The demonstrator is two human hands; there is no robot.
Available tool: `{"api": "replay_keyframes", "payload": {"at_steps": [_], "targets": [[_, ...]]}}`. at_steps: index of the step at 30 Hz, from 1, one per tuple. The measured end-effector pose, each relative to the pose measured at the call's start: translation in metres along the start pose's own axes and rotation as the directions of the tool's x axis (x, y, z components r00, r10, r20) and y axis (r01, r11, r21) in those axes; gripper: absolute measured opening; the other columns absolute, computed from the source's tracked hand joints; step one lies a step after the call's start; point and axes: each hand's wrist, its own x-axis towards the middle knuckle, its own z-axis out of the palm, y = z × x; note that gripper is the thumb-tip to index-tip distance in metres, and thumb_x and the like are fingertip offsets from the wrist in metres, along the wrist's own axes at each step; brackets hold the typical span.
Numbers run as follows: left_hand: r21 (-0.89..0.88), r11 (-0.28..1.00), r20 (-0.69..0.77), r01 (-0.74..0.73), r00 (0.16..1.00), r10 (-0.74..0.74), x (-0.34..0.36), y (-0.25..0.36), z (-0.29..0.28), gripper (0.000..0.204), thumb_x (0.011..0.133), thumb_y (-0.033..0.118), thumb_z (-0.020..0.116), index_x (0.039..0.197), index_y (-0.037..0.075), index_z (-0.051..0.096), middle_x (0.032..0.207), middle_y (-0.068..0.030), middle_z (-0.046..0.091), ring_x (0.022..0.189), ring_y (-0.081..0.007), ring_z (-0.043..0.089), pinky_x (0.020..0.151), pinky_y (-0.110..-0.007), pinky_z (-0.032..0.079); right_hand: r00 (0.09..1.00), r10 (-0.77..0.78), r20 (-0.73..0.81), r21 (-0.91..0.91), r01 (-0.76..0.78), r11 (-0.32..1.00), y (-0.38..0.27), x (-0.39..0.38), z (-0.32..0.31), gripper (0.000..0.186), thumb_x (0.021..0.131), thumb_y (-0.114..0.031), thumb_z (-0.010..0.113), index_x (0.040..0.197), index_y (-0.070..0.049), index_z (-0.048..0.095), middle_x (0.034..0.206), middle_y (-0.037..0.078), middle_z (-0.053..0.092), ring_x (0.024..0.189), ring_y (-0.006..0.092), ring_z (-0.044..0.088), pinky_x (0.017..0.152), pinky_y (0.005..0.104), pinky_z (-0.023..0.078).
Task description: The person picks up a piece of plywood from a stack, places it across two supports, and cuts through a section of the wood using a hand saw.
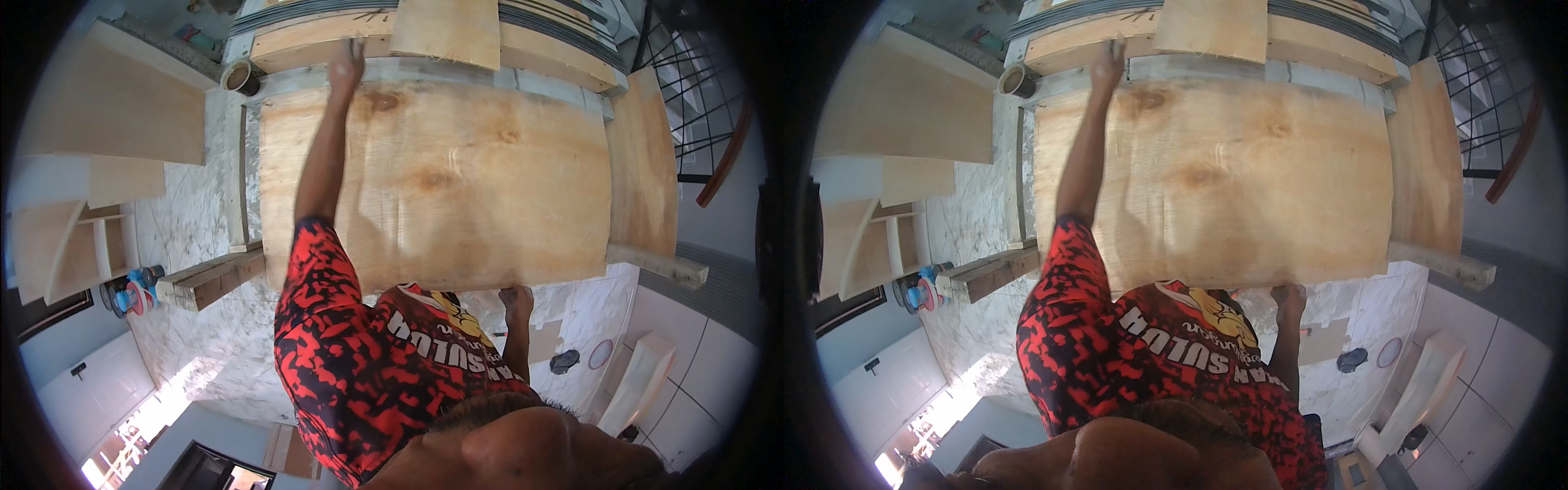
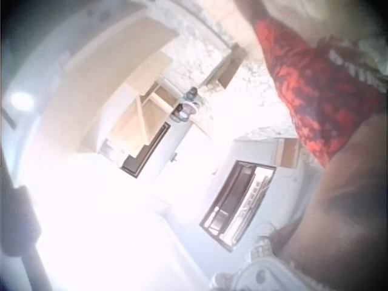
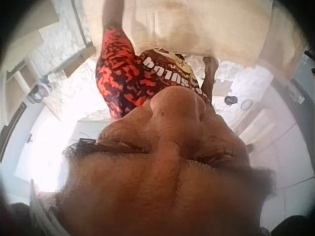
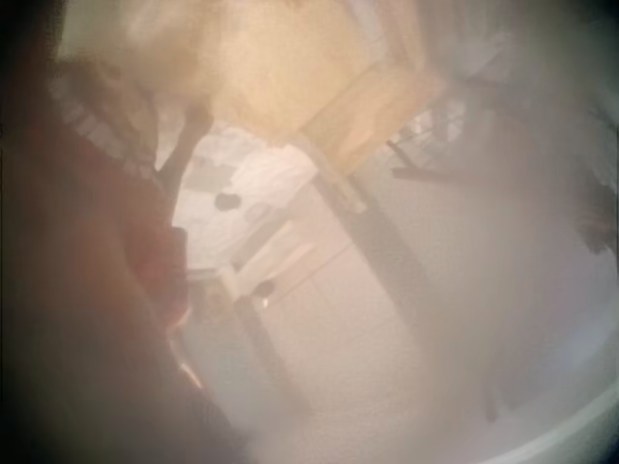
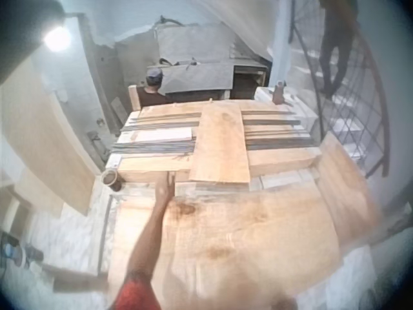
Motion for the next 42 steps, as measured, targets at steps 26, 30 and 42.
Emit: {"api": "replay_keyframes", "payload": {"at_steps": [26,30,42], "targets": [[-0.129,0.947,0.23,-0.295,0.92,0.318,-0.028,0.026,-0.049,0.051,0.09,0.038,0.052,0.122,-0.002,0.047,0.119,-0.022,0.052,0.11,-0.0303,0.051,0.091,-0.038,0.04,0.994,-0.106,0.013,0.167,0.102,0.981,0.0,0.03,-0.012,0.039,0.084,-0.018,0.056,0.118,-0.003,0.045,0.105,0.013,0.057,0.089,0.0251,0.06,0.082,0.0383,0.048],[-0.164,0.986,0.274,-0.037,0.958,0.081,-0.155,0.041,-0.1,0.042,0.091,0.027,0.052,0.122,-0.002,0.048,0.117,-0.0177,0.052,0.105,-0.0245,0.051,0.089,-0.034,0.04,0.998,-0.057,0.001,0.259,0.055,0.964,-0.014,0.047,-0.031,0.04,0.084,-0.02,0.057,0.119,-0.004,0.045,0.108,0.011,0.057,0.095,0.0249,0.058,0.083,0.0394,0.047],[-0.083,0.835,-0.433,0.543,0.735,-0.521,-0.434,0.002,-0.231,0.042,0.084,0.016,0.056,0.118,-0.007,0.047,0.114,-0.0208,0.051,0.101,-0.0294,0.049,0.091,-0.038,0.038,0.956,0.06,0.288,0.355,-0.165,0.92,-0.028,0.08,-0.061,0.052,0.081,-0.024,0.064,0.125,-0.006,0.042,0.123,0.014,0.047,0.113,0.0329,0.046,0.092,0.0453,0.041]]}}
